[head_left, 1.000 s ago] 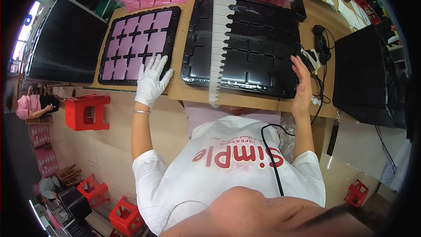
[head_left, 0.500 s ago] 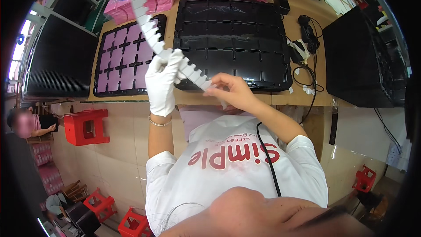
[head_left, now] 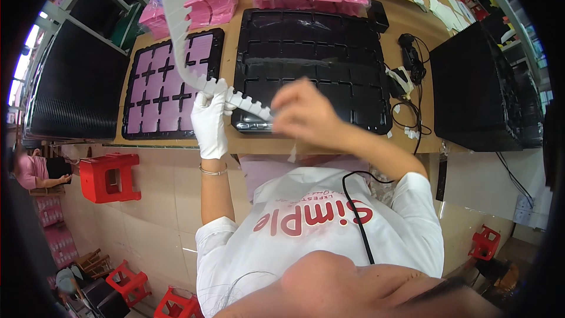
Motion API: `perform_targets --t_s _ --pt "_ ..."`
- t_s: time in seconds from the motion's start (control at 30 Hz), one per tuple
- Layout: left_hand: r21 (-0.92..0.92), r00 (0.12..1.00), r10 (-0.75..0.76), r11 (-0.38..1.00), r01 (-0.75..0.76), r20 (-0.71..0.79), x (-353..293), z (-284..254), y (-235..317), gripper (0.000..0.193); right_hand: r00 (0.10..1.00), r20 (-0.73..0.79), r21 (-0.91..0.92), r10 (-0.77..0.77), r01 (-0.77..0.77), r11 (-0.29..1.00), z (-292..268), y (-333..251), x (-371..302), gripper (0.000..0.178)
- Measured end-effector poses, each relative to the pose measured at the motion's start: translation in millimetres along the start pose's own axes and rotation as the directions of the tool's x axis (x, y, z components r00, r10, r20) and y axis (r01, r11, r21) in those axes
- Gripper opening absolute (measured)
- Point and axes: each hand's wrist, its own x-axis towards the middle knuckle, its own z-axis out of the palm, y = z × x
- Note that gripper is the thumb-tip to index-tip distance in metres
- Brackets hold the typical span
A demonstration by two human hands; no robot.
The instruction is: The person places pink foam inserts into black plastic trays. They repeatedly pick up a foam insert, place it into a tray, and then move the tray aside to make room for the next one. The process is repeated for multiple trays.
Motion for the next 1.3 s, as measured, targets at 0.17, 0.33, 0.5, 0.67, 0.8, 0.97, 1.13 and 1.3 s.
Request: perform_targets --t_s 0.17,0.33,0.5,0.67,0.8,0.97,1.13,1.3 --pt "0.115 0.991 -0.122 0.987 0.115 0.062 -1.5 12.0 5.1 0.024 0.906 -0.067 0.007 0.419 -0.419 0.908 -14.2 142.1 103.8 0.014" --pt "0.079 0.973 -0.178 0.983 0.168 0.146 3.5 17.3 0.1 0.020 0.857 0.036 -0.293 0.513 -0.482 0.826 4.6 239.0 137.4 0.018" --pt "0.122 0.952 -0.251 0.965 0.233 0.173 7.9 12.7 -0.6 0.016 0.889 0.078 -0.501 0.452 -0.357 0.788 10.5 245.5 146.8 0.016" --pt "0.108 0.948 -0.253 0.966 0.235 0.193 8.2 14.0 2.0 0.014 0.862 0.115 -0.517 0.494 -0.373 0.770 6.2 248.2 152.2 0.016" --pt "0.113 0.951 -0.254 0.965 0.237 0.177 7.3 15.8 2.9 0.014 0.860 0.094 -0.520 0.501 -0.387 0.762 6.7 243.3 149.6 0.017" --pt "0.092 0.965 -0.214 0.975 0.201 0.152 7.8 13.2 -0.3 0.015 0.793 0.269 -0.069 0.547 -0.550 0.832 -7.0 210.5 137.5 0.017" --pt "0.017 0.974 -0.176 0.984 0.175 0.143 7.6 0.2 -8.3 0.014 0.689 0.354 0.802 0.632 -0.571 0.173 -25.7 130.4 78.9 0.017" --pt "0.083 0.983 -0.145 0.987 0.136 0.109 1.7 1.6 0.6 0.016 0.525 0.451 0.327 0.721 -0.849 0.414 -0.8 35.3 23.1 0.015"
